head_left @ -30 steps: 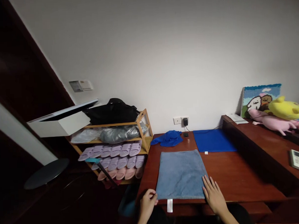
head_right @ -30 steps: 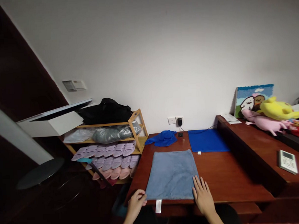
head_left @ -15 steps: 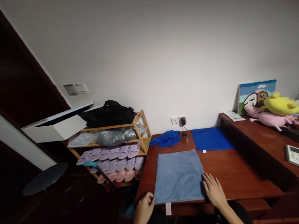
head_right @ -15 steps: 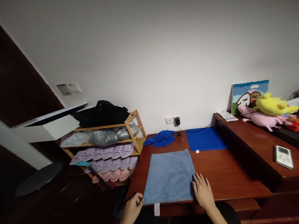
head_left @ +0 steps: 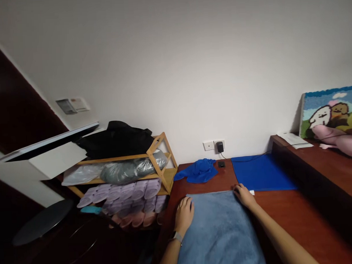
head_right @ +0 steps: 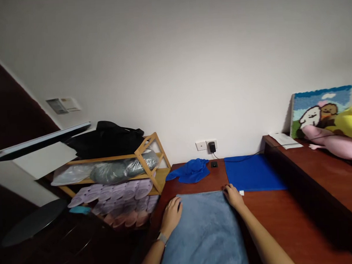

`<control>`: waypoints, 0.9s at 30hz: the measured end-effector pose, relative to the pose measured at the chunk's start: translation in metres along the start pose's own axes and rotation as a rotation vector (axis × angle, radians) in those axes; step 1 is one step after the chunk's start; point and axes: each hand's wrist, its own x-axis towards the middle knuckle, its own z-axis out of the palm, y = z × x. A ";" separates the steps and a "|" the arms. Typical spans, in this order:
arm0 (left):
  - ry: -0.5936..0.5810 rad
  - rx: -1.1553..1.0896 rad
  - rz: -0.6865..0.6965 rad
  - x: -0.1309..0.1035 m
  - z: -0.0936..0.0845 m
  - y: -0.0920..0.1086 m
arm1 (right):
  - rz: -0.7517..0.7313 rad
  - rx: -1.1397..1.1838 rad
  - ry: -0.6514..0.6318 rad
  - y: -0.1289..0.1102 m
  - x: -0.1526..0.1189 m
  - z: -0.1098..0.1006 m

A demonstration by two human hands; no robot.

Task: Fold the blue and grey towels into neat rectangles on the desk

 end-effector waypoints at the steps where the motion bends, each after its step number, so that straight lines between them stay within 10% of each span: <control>1: 0.011 0.007 0.003 0.004 0.010 -0.003 | 0.000 0.014 0.002 0.005 0.002 0.004; 10: -0.103 0.056 -0.002 -0.003 0.062 -0.027 | 0.104 0.103 0.163 0.036 0.007 0.019; 18: -0.102 0.039 -0.141 0.028 0.050 -0.020 | -0.021 0.076 0.225 0.013 -0.015 0.019; 27: -0.067 -0.020 -0.203 0.060 0.043 -0.032 | -0.123 -0.180 0.006 0.012 -0.030 0.041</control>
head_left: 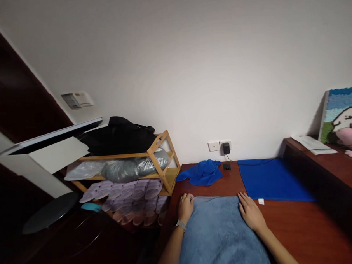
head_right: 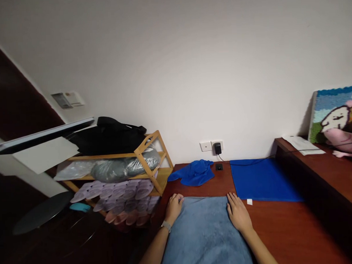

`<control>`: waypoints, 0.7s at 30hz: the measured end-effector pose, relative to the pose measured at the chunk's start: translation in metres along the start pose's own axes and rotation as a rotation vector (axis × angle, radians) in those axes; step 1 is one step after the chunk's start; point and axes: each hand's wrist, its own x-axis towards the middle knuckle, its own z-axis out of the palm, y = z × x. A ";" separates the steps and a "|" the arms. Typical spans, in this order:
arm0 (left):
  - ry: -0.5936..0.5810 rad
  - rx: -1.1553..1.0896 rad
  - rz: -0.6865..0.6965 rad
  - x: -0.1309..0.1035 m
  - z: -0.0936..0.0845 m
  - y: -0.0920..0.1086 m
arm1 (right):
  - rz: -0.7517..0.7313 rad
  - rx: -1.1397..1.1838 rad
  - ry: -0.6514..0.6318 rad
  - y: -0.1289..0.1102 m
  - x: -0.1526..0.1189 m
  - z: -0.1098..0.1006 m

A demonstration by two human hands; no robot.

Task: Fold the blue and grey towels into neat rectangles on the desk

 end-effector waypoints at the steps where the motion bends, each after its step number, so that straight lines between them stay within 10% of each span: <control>1: 0.006 -0.007 -0.013 0.002 0.002 -0.002 | -0.002 -0.012 -0.017 0.001 -0.001 0.002; 12: 0.132 -0.004 -0.082 0.005 0.005 0.002 | 0.016 -0.141 -0.151 -0.001 0.005 0.001; 21: -0.036 0.193 0.262 -0.038 0.025 0.017 | 0.035 -0.180 -0.184 -0.015 -0.006 0.005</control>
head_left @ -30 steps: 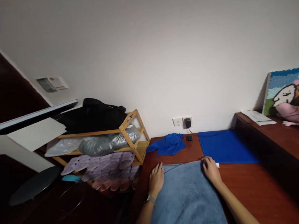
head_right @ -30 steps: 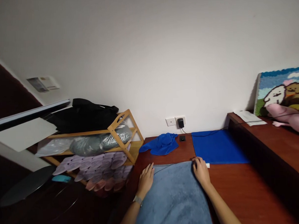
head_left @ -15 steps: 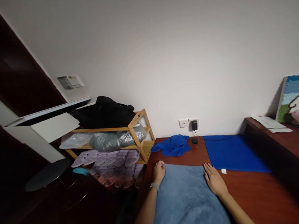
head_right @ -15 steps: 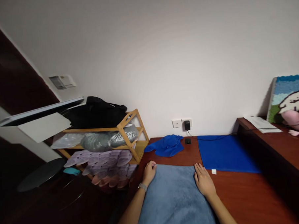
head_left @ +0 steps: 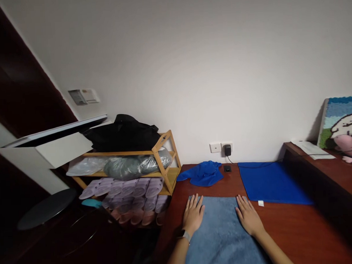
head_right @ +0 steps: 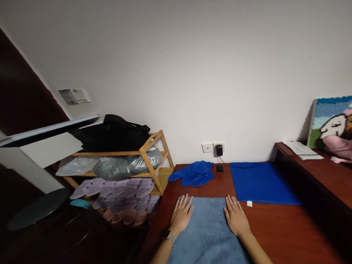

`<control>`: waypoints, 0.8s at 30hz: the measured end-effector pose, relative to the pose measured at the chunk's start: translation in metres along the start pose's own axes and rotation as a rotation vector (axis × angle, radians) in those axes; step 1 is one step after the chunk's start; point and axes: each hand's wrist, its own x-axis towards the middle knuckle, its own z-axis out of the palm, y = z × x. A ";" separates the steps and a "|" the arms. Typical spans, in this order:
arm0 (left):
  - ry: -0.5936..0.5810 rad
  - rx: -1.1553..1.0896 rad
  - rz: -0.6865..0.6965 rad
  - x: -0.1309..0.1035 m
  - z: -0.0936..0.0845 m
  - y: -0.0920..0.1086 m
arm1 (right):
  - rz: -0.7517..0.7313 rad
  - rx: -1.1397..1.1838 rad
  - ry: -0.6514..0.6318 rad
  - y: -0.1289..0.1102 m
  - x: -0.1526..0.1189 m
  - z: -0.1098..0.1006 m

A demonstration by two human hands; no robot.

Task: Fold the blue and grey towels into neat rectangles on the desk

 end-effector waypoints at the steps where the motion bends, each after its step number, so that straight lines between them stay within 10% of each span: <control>1: -0.048 0.013 -0.020 -0.002 0.002 -0.002 | 0.010 -0.009 -0.017 0.000 -0.001 0.000; 9: -0.080 0.079 -0.077 0.001 -0.016 -0.008 | 0.023 -0.019 -0.031 -0.007 0.000 -0.011; 18: -0.025 -0.126 0.240 0.025 0.012 0.136 | 0.060 0.022 -0.023 -0.007 -0.001 -0.009; 21: -0.062 -0.123 0.153 0.023 0.027 0.130 | 0.074 0.010 -0.029 -0.006 0.001 -0.007; 24: -0.069 -0.052 0.019 0.016 0.026 0.083 | 0.087 0.016 -0.032 -0.005 0.001 -0.006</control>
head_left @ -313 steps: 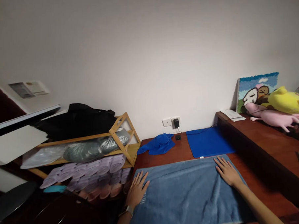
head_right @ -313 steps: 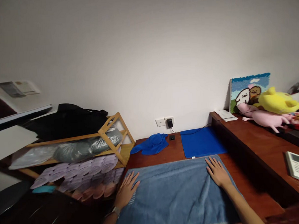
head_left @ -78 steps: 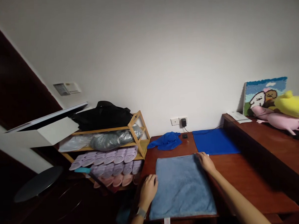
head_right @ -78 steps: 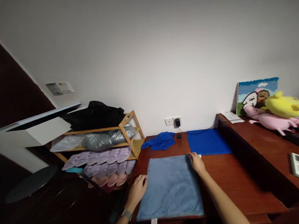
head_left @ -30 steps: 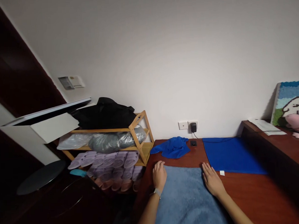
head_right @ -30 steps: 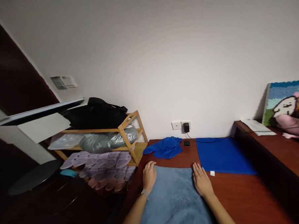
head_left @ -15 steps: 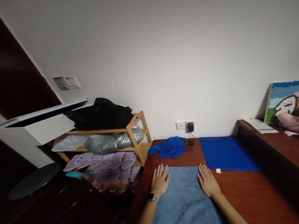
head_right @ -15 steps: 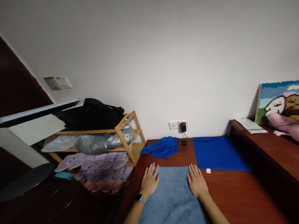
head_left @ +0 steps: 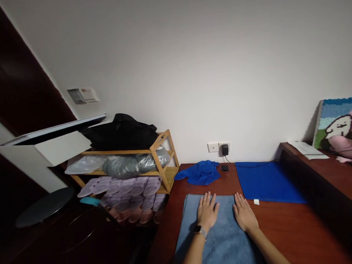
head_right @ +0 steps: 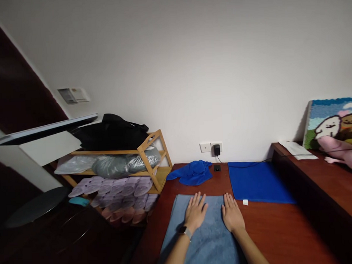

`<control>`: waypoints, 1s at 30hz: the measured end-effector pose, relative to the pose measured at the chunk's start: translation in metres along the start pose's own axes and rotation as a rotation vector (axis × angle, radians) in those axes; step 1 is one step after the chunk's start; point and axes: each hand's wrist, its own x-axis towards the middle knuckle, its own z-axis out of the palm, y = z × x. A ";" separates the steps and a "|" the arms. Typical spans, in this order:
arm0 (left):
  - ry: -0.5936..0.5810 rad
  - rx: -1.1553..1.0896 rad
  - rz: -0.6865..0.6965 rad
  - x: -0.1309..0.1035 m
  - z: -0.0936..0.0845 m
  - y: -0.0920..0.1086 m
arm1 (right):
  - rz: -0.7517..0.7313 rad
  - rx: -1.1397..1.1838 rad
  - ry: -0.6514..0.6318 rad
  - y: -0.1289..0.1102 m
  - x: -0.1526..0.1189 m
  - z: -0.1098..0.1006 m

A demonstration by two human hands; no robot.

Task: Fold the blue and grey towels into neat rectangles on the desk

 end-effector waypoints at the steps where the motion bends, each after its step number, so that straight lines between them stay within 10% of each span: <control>1: -0.001 0.030 -0.054 -0.003 -0.004 -0.019 | 0.002 0.003 0.002 0.000 0.000 0.000; 7: 0.026 0.124 -0.228 -0.011 -0.024 -0.093 | 0.008 -0.041 0.003 0.000 0.003 0.003; 18: 0.059 0.099 -0.277 -0.007 -0.019 -0.103 | 0.089 -0.052 0.007 -0.002 -0.003 0.001; 21: 0.098 0.101 -0.232 -0.003 -0.022 -0.077 | 0.095 -0.047 0.010 -0.003 -0.005 -0.001; 27: 0.069 -0.082 0.230 0.001 0.006 0.061 | 0.063 -0.074 0.009 0.000 -0.004 0.000; 30: 0.008 -0.120 0.200 0.000 0.018 0.084 | 0.053 -0.105 0.008 0.004 -0.003 0.004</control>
